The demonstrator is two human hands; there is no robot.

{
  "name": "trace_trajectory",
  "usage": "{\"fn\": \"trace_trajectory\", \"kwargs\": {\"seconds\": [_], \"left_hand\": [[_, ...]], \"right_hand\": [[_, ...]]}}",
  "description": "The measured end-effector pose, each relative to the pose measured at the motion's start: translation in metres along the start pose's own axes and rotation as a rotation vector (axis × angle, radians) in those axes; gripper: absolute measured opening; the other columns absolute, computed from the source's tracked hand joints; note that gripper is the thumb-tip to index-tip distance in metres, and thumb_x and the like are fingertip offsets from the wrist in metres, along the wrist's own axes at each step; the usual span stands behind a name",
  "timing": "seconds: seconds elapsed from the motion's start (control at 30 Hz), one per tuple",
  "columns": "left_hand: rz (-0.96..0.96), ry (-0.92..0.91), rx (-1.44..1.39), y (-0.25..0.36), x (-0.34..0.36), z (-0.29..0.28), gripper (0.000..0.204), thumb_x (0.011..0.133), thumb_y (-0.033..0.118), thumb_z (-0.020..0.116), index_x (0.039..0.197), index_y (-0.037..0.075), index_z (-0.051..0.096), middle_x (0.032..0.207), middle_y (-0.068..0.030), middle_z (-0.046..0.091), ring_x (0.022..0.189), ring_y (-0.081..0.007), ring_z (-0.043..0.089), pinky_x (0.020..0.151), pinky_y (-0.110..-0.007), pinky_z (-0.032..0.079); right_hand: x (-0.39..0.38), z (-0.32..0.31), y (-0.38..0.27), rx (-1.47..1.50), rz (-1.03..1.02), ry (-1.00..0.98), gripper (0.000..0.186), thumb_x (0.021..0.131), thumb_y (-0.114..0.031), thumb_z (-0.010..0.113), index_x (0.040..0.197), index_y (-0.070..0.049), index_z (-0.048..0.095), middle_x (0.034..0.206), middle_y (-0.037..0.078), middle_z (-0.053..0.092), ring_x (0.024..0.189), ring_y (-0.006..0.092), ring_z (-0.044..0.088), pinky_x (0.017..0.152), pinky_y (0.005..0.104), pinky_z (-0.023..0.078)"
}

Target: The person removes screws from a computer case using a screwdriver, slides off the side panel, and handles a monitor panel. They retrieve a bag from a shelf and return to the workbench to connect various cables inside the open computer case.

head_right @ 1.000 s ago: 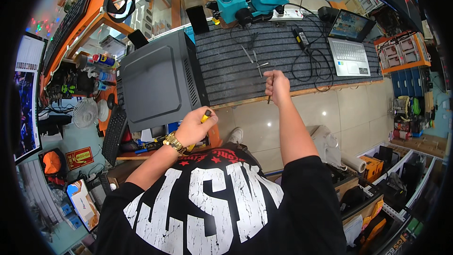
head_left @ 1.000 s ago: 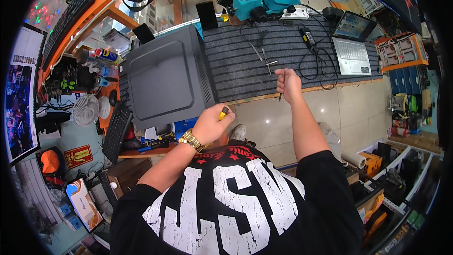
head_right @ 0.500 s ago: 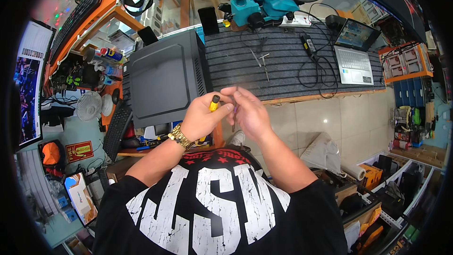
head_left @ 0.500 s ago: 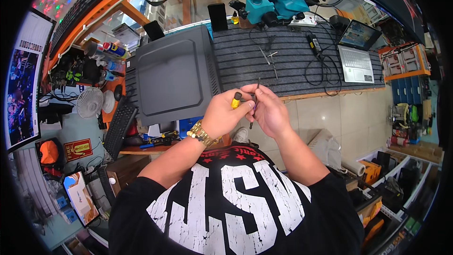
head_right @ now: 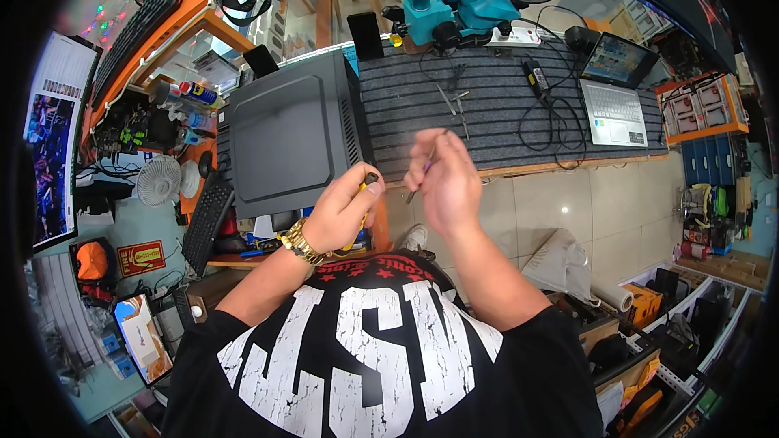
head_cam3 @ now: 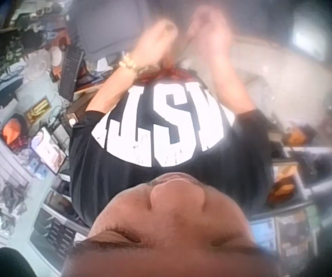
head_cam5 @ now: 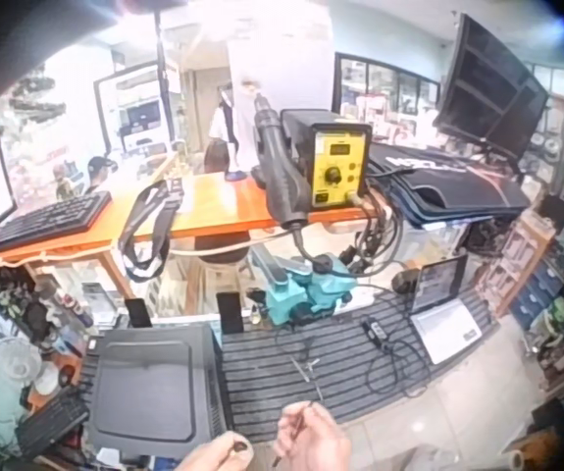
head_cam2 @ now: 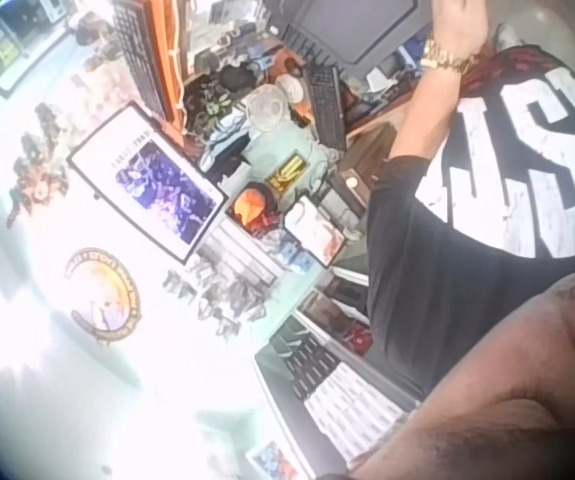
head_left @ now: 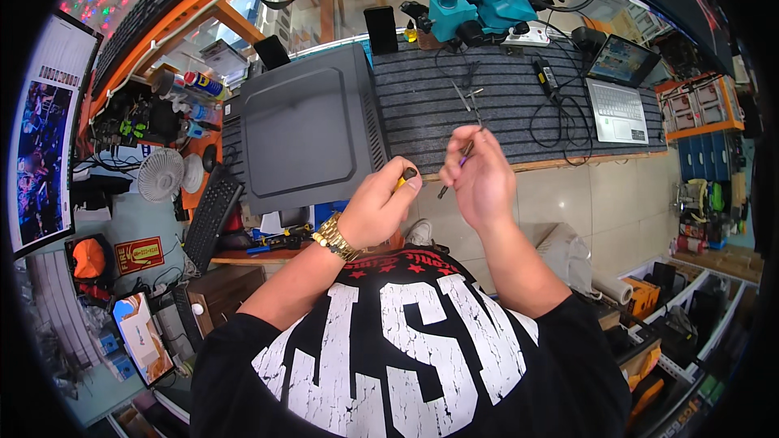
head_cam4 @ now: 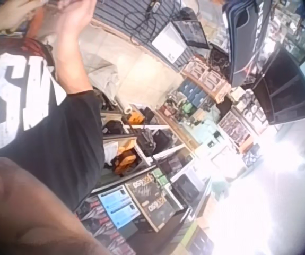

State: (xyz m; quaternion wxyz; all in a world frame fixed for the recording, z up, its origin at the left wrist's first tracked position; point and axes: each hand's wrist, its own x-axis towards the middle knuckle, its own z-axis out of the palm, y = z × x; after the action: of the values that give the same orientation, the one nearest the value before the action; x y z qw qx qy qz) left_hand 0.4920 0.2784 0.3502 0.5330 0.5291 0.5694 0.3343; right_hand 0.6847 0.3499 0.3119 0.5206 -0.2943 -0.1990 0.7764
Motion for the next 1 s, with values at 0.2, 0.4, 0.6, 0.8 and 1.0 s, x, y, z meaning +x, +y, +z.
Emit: {"fn": "trace_trajectory", "kwargs": {"seconds": [0.2, 0.4, 0.6, 0.8, 1.0], "left_hand": [[0.181, -0.090, 0.136, -0.019, -0.002, -0.001, 0.023, 0.116, 0.021, 0.051, 0.112, 0.002, 0.062, 0.073, -0.0049, 0.059, 0.063, -0.0151, 0.060, 0.062, -0.034, 0.049], [0.279, -0.048, 0.239, -0.031, -0.001, 0.004, 0.025, 0.116, 0.025, 0.051, 0.115, 0.003, 0.063, 0.071, -0.0062, 0.060, 0.062, -0.0138, 0.060, 0.060, -0.034, 0.048], [0.083, -0.165, 0.010, -0.029, -0.006, 0.002, 0.029, 0.119, 0.024, 0.047, 0.116, 0.002, 0.064, 0.070, -0.0010, 0.056, 0.056, -0.0100, 0.053, 0.055, -0.029, 0.044], [-0.065, -0.242, -0.259, -0.032, -0.006, 0.001, 0.035, 0.121, 0.028, 0.042, 0.115, 0.001, 0.063, 0.071, 0.0002, 0.054, 0.056, -0.0089, 0.052, 0.054, -0.027, 0.044], [-0.117, -0.146, -0.247, -0.027, -0.003, 0.000, 0.033, 0.121, 0.028, 0.043, 0.106, 0.003, 0.059, 0.073, -0.0001, 0.056, 0.054, -0.0095, 0.051, 0.053, -0.027, 0.044]], "right_hand": [[0.010, 0.020, -0.025, 0.223, -0.044, -0.093, 0.032, 0.117, -0.035, 0.045, 0.108, -0.010, 0.063, 0.080, 0.003, 0.049, 0.069, 0.0151, 0.042, 0.065, 0.0335, 0.037], [0.006, 0.034, -0.010, 0.297, -0.001, -0.189, 0.041, 0.119, -0.043, 0.043, 0.093, -0.013, 0.051, 0.076, 0.001, 0.040, 0.067, 0.0147, 0.036, 0.062, 0.0334, 0.035], [0.009, 0.024, 0.001, 0.257, -0.002, -0.188, 0.049, 0.120, -0.049, 0.039, 0.085, -0.016, 0.036, 0.074, -0.001, 0.033, 0.064, 0.0141, 0.032, 0.061, 0.0330, 0.033], [0.010, 0.022, 0.014, 0.341, 0.099, -0.355, 0.048, 0.120, -0.047, 0.039, 0.085, -0.015, 0.038, 0.074, 0.000, 0.033, 0.066, 0.0154, 0.036, 0.064, 0.0342, 0.036], [0.009, 0.030, 0.029, -0.010, -0.041, -0.101, 0.046, 0.120, -0.044, 0.042, 0.089, -0.010, 0.048, 0.086, 0.011, 0.060, 0.084, 0.0250, 0.060, 0.084, 0.0399, 0.048]]}}
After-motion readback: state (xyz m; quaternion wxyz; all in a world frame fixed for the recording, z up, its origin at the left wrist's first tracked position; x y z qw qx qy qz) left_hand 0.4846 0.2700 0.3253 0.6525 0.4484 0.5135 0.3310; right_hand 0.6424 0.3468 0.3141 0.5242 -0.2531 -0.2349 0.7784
